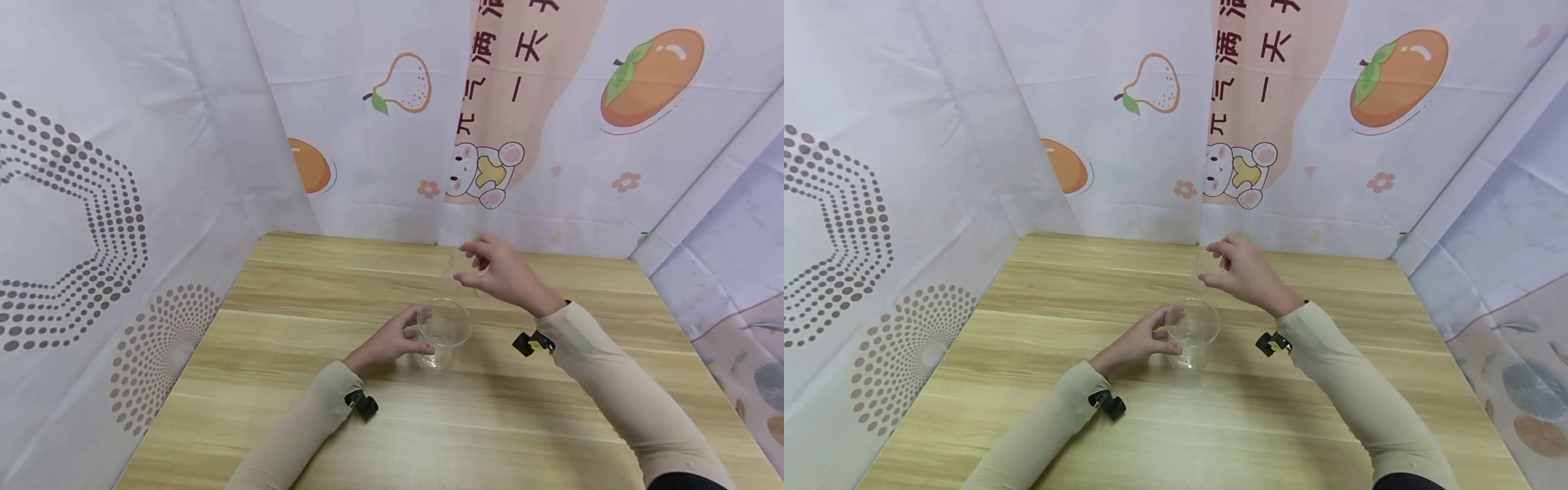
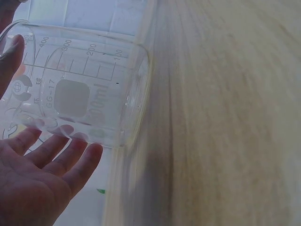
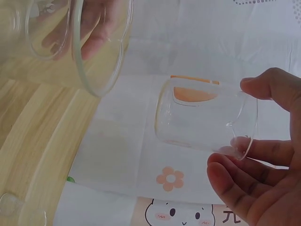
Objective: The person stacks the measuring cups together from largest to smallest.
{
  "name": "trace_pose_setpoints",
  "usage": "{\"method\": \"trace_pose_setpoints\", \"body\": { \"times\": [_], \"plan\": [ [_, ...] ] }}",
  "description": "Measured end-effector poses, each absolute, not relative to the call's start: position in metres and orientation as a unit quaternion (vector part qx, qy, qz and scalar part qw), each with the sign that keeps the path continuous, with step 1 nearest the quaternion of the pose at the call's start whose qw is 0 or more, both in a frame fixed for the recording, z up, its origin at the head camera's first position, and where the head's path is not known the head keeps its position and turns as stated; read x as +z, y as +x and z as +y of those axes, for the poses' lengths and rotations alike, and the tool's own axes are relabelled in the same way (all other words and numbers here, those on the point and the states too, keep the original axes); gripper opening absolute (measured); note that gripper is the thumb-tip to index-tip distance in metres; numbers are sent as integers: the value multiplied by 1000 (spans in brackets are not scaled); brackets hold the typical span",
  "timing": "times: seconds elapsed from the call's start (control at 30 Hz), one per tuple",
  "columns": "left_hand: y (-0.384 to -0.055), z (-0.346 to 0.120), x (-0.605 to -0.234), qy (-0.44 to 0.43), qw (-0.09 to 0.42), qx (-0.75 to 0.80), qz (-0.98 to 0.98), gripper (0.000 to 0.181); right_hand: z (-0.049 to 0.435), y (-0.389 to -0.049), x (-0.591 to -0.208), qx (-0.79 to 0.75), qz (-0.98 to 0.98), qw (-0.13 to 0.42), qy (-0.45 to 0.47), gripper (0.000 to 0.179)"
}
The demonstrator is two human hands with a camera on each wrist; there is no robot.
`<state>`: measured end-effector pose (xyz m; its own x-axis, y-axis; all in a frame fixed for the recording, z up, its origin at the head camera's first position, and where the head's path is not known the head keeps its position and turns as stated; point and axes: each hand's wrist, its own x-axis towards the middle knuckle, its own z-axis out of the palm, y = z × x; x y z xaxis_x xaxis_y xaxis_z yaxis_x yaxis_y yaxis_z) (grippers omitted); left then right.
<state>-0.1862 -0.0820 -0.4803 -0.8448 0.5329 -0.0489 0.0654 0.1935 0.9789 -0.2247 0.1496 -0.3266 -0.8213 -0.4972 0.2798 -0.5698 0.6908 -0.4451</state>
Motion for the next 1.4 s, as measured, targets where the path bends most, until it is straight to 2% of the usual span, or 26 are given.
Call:
{"method": "trace_pose_setpoints", "body": {
  "times": [1.2, 1.4],
  "plan": [
    [-184, -82, -478, 200, 204, 612, 737, 78, 138, -197, -339, 248, -901, 53, 353, 37],
    [-184, -82, -478, 197, 209, 614, 735, 78, 137, -195, -340, 232, -908, 33, 347, 38]
  ]
}}
